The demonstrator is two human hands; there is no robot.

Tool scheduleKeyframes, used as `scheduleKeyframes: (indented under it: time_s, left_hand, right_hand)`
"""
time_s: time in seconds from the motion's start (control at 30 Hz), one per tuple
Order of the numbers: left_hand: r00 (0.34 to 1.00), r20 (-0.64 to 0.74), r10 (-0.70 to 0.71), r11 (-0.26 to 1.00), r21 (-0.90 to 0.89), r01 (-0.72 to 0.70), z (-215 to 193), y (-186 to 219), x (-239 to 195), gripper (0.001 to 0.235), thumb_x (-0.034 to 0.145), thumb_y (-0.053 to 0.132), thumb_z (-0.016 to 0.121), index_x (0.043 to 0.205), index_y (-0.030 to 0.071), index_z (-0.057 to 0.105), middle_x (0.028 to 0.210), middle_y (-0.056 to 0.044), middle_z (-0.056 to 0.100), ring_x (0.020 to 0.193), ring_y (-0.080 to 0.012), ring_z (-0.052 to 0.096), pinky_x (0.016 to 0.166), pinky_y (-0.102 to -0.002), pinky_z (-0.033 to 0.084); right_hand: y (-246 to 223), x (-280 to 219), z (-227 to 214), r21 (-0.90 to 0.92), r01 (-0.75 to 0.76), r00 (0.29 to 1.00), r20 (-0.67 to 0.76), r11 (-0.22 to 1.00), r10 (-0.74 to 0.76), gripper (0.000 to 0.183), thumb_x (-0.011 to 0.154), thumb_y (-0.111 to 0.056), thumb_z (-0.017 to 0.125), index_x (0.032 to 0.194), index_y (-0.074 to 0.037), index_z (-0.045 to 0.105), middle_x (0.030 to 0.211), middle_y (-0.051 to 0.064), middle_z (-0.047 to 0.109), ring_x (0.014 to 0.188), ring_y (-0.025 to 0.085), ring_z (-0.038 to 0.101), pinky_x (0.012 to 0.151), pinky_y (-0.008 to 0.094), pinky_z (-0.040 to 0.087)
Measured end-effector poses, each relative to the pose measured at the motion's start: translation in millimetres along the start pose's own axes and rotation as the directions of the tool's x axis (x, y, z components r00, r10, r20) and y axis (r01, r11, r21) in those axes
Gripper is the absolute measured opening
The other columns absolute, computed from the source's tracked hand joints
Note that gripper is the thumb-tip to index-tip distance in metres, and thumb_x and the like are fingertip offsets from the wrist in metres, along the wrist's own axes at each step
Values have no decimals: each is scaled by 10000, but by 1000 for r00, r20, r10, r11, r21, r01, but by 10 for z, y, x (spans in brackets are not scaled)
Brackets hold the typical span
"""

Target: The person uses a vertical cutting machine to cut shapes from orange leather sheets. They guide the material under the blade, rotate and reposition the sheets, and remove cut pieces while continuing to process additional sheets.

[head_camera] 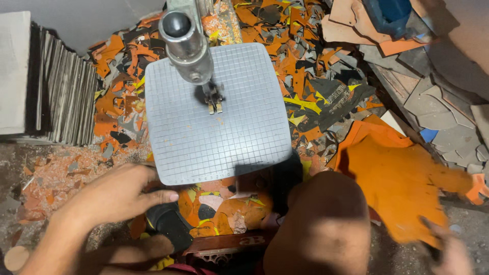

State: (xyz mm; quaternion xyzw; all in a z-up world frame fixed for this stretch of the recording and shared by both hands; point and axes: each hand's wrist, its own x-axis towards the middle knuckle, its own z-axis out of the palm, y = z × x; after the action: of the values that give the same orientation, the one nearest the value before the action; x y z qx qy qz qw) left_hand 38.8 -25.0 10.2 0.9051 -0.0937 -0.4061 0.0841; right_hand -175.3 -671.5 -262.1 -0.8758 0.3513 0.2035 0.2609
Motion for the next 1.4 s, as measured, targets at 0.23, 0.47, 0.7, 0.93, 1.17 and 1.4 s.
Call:
scheduleKeyframes:
  time_s: [0.23,0.47,0.7,0.93,1.17,1.4]
  left_hand:
    - [931,-195,308,943,-66,-326,88,-308,-140,524,916,523,677,1245,121,742,1131,-135,784,1028,-369,723,868,-444,556]
    - [884,-382,269,924,-158,-349,-139,1,-538,398,891,401,634,1162,137,756,992,-154,784,914,-343,743,832,-429,567]
    - [872,-462,161,694,-575,-433,107,404,-1013,446,1013,400,528,1306,98,677,1057,-114,813,898,-227,733,821,-363,599]
    - [780,-589,213,-282,-801,-528,1609,142,-896,528,1061,340,521,1394,-64,588,1329,-182,689,1222,-261,654,1055,-403,500]
    - [777,-434,-455,36,-881,-471,3164,-355,-1114,472,994,256,573,1341,-60,619,1265,-201,696,1188,-285,645,1033,-425,487]
    - [752,-251,-610,47,-958,-282,3329,-529,-1335,452,988,246,579,1320,-58,623,1258,-205,694,1188,-292,642,1036,-429,482]
  right_hand:
    - [-356,-46,-532,-112,64,998,12,992,-63,646,921,-393,757,1428,-35,579,1183,238,678,1081,339,648,946,420,544]
    - [-1134,-63,-1113,-227,234,972,86,945,-220,636,903,-391,778,1415,-55,605,1131,225,703,1029,330,670,912,420,566]
    - [-1726,-435,-1705,-312,338,940,152,888,-305,626,886,-388,798,1402,-76,631,1078,212,727,977,321,691,878,419,589]
    - [-2413,-584,-1942,-365,457,883,294,811,-366,617,868,-385,819,1388,-96,657,1025,199,752,925,312,713,844,418,611]
    - [-3433,-709,-1654,-362,603,773,485,710,-409,608,851,-383,840,1375,-117,684,972,186,776,873,302,734,811,417,634]
    - [-4383,-1118,-920,-328,707,706,386,627,-594,711,792,-472,784,1428,-191,631,1087,50,769,842,203,742,750,364,629]
